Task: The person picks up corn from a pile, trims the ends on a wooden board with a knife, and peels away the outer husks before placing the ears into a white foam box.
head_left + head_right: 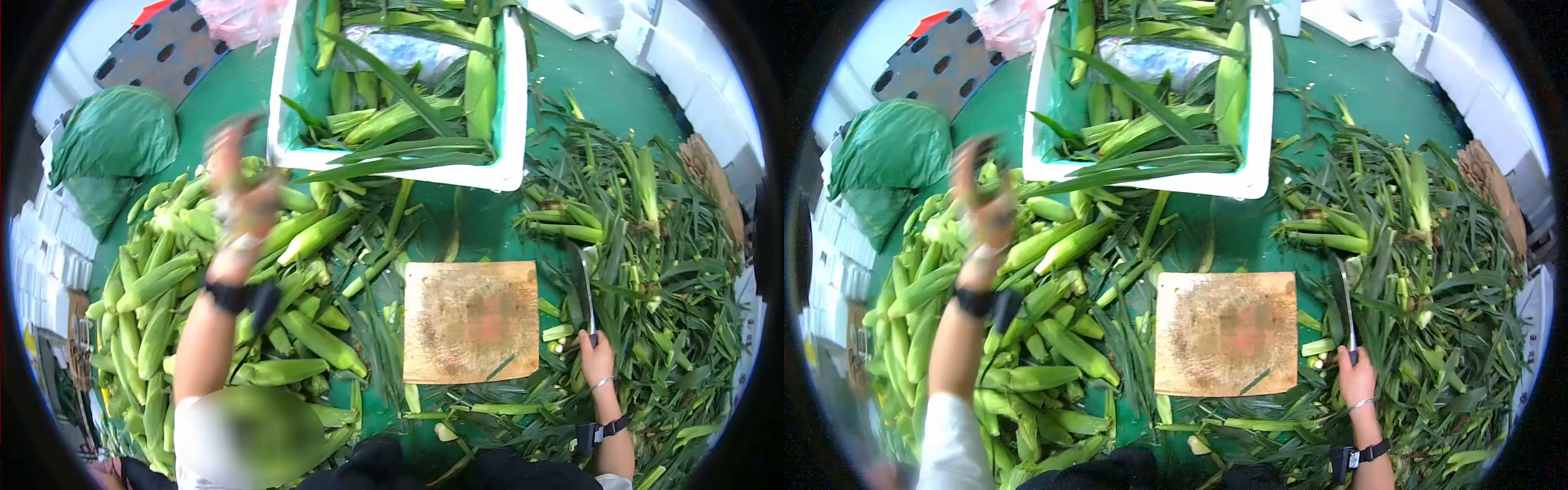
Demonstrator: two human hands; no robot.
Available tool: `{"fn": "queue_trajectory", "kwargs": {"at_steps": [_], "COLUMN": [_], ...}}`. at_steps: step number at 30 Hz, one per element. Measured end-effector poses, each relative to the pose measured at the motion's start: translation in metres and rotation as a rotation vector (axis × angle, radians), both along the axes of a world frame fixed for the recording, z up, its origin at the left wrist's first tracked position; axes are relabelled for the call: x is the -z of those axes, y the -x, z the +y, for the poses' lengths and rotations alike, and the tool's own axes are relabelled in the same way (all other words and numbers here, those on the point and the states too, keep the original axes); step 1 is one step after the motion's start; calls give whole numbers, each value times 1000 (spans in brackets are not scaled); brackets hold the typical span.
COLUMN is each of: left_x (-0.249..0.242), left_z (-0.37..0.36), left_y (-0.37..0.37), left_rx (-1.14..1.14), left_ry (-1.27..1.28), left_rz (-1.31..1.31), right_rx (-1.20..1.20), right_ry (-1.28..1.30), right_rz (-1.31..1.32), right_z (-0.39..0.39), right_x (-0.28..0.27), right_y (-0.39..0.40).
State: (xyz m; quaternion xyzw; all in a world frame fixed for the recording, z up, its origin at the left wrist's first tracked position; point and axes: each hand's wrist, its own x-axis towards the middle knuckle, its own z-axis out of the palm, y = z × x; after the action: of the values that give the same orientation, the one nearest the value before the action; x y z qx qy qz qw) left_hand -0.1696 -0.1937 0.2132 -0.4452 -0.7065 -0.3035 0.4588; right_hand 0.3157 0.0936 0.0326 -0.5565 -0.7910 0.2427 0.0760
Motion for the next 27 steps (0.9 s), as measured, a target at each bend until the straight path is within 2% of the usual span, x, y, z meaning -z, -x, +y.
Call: {"fn": "queue_trajectory", "kwargs": {"at_steps": [1, 3, 4, 5, 6, 7, 8, 9, 10, 11, 12, 14, 15, 16, 17, 18, 19, 20, 21, 22, 23, 24, 25, 26, 27], "left_x": [1, 17, -2, 18, 27, 58, 55, 110, 109, 105, 94, 72, 66, 61, 39, 23, 13, 4, 8, -21, -20, -8, 23, 41, 61], "left_z": [58, 146, 175, 201, 209, 214, 216, 222, 224, 217, 207, 200, 192, 171, 157, 135, 111, 90, 56, 44, 29, 20, 10, 18, 30], "left_y": [5, 46, 49, 85, 97, 125, 112, 147, 139, 136, 128, 105, 92, 88, 77, 62, 53, 17, 11, -60, -95, -115, -140, -172, -183], "left_rx": [175, 188, -28, -186, -309, -352, -431, -414, -442, -399, -360, -382, -399, -211, -164, -47, 114, 73, 226, 172, 242, 319, 422, 646, 620], "left_ry": [15, 242, 552, 669, 812, 933, 1172, 1077, 1096, 1076, 1047, 974, 906, 778, 789, 717, 665, 561, 579, 531, 439, 556, 461, 391, 609], "left_rz": [-69, -238, -478, -615, -660, -610, -726, -736, -810, -725, -651, -609, -574, -387, -449, -450, -619, -684, -733, -1109, -1396, -1470, -1731, -1810, -1750], "right_rx": [-13, -27, -17, -44, -50, -49, -48, -18, 7, 21, 23, -95, -108, -68, -21, -31, -9, 19, 27, 34, -17, -73, -40, -121, -163], "right_ry": [-9, 1, 23, -15, -15, 13, 44, 55, 172, 285, 286, -346, -344, -99, 152, 168, 192, 211, 170, 175, 190, 212, 181, 63, -96], "right_rz": [-2, -31, -51, 7, 17, 28, 36, 42, 82, 120, 120, 121, 113, 86, 58, 46, 69, 100, 170, 173, 135, 89, 197, 181, 142], "right_z": [-4, -12, -15, -20, -21, -24, -28, -30, -31, -32, -33, -33, -30, -28, -30, -32, -33, -34, -39, -39, -38, -41, -49, -54, -63], "right_x": [-2, -7, -6, -6, 1, 0, -4, -6, -9, -9, 10, 65, 50, 22, 9, 13, 16, 18, 13, 11, 10, 7, 8, 21, 25], "right_y": [-3, -7, -10, -14, -21, -23, -25, -27, -27, -27, -36, -59, -56, -48, -43, -44, -46, -46, -40, -38, -35, -33, -28, -33, -34]}}
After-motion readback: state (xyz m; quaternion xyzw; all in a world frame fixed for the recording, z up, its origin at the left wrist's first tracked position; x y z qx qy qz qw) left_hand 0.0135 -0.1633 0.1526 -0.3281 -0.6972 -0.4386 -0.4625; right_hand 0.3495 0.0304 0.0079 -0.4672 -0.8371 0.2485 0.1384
